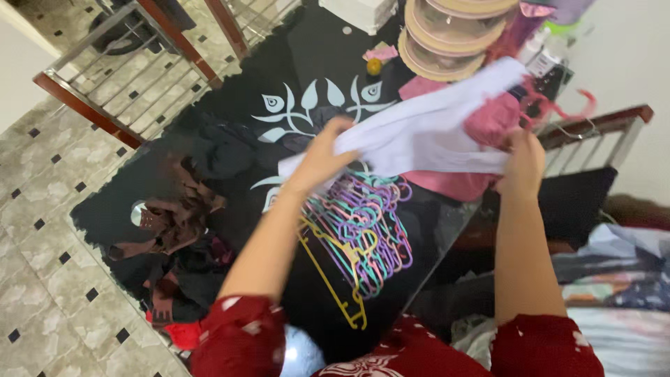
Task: The person sorts through a pile of clothes on a table and hangs them onto plastic hangers by hand.
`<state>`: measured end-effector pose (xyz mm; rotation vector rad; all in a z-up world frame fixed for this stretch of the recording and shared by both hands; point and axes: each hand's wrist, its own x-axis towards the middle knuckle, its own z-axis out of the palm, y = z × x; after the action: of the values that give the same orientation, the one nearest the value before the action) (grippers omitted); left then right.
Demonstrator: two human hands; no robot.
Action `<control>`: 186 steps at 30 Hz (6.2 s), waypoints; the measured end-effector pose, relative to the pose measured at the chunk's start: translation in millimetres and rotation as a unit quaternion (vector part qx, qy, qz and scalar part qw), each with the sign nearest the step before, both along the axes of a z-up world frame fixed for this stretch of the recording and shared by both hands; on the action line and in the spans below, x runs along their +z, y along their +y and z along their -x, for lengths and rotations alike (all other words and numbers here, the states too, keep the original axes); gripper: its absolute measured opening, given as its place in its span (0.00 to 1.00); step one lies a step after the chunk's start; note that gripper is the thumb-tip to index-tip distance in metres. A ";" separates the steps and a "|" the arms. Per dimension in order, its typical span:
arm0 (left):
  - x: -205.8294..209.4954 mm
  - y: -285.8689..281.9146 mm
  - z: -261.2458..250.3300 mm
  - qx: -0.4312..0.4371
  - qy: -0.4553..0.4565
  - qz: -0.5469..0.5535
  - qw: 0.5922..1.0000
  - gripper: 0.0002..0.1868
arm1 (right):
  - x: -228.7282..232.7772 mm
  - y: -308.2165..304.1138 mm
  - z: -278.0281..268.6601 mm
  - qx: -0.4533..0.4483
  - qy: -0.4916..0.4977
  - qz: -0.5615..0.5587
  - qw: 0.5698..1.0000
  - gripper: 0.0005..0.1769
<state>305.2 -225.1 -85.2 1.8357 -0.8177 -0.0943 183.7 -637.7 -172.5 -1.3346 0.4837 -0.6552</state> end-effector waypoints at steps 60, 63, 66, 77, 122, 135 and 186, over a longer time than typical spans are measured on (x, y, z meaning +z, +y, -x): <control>-131.4 235.0 396.0 0.441 0.136 -0.368 0.807 0.40 | -66.6 273.7 118.5 0.250 0.234 0.482 0.807 0.08; -132.8 248.4 398.0 0.453 0.121 -0.372 0.802 0.37 | -56.1 287.0 132.1 0.243 0.204 0.526 0.789 0.20; -129.4 261.0 402.1 0.471 0.127 -0.370 0.791 0.35 | -45.9 311.4 148.0 0.239 0.250 0.597 0.723 0.36; -160.8 298.5 411.2 0.495 0.103 -0.243 0.828 0.06 | -90.3 307.7 155.7 0.227 0.132 0.475 0.840 0.29; 143.0 210.7 273.0 0.373 -0.048 -0.039 0.926 0.08 | 122.8 326.6 124.3 0.336 -0.068 0.128 0.931 0.15; 120.3 206.4 261.0 0.336 -0.037 0.074 0.938 0.07 | 102.4 414.5 129.5 0.547 -0.174 -0.057 0.817 0.12; -157.4 130.8 349.5 0.342 0.226 -0.380 0.829 0.29 | -58.3 307.0 95.8 0.234 0.212 0.593 0.741 0.28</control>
<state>-44.3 -94.3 -242.5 2.6001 0.3140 -0.4228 87.9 -330.6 -230.9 -2.7512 -0.0115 -0.1544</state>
